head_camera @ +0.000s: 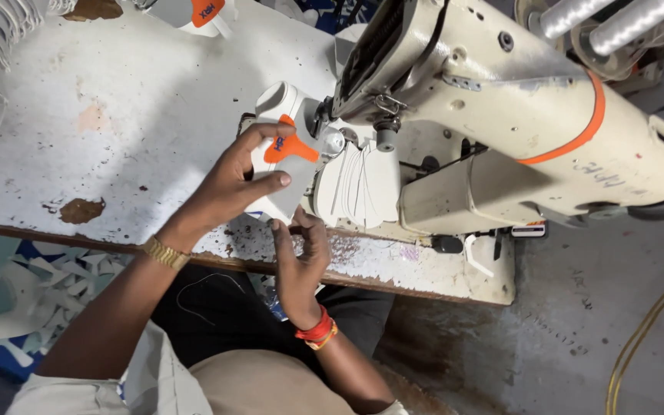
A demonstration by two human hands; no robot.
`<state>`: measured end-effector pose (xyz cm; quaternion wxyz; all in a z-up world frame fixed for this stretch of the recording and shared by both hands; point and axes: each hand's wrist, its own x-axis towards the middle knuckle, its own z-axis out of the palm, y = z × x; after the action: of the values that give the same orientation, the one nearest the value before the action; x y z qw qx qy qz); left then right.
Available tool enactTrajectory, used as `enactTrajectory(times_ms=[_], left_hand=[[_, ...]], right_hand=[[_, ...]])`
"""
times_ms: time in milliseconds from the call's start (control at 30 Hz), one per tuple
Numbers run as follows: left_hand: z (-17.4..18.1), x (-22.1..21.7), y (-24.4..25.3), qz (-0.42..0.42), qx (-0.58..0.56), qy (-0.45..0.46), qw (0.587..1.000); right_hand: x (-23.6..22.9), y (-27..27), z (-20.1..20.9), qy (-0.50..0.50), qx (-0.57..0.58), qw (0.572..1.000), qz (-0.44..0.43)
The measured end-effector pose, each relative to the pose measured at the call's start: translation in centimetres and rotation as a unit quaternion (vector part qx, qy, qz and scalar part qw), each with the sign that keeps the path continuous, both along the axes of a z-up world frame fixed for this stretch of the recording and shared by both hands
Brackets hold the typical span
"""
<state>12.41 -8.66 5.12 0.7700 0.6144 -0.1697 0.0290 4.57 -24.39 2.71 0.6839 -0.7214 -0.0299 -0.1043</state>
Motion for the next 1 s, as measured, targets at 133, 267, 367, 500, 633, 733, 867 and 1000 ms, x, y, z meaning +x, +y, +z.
enactTrajectory(times_ms=[133, 267, 367, 500, 633, 733, 867, 1000], left_hand=[[0.8, 1.8, 0.2, 0.005, 0.026, 0.030, 0.999], [-0.3, 3.9, -1.0, 0.071, 0.079, 0.000, 0.994], [-0.1, 5.3, -1.4, 0.063, 0.006, 0.014, 0.998], [-0.4, 6.6, -1.7, 0.075, -0.015, 0.042, 0.996], [-1.0, 7.7, -1.9, 0.124, 0.093, 0.030, 0.987], [-1.8, 10.2, -1.4, 0.055, -0.013, 0.072, 0.996], [0.0, 12.5, -0.6, 0.060, 0.186, -0.010, 0.981], [1.8, 14.8, -0.4, -0.054, 0.218, -0.099, 0.970]], right_hand=[[1.8, 0.4, 0.2, -0.016, -0.034, 0.999, 0.014], [4.5, 0.0, 1.4, 0.025, -0.014, 1.000, -0.011], [6.5, -0.3, 1.6, -0.004, 0.017, 1.000, 0.012], [7.6, -0.7, 1.1, 0.005, 0.053, 0.998, 0.017], [8.1, -1.1, 0.0, 0.003, 0.061, 0.998, -0.004], [8.4, -1.6, 0.5, -0.013, 0.029, 0.999, 0.001], [8.1, -4.4, 0.5, -0.002, -0.040, 0.999, 0.006], [9.9, -10.6, -1.2, -0.038, -0.212, 0.974, -0.072]])
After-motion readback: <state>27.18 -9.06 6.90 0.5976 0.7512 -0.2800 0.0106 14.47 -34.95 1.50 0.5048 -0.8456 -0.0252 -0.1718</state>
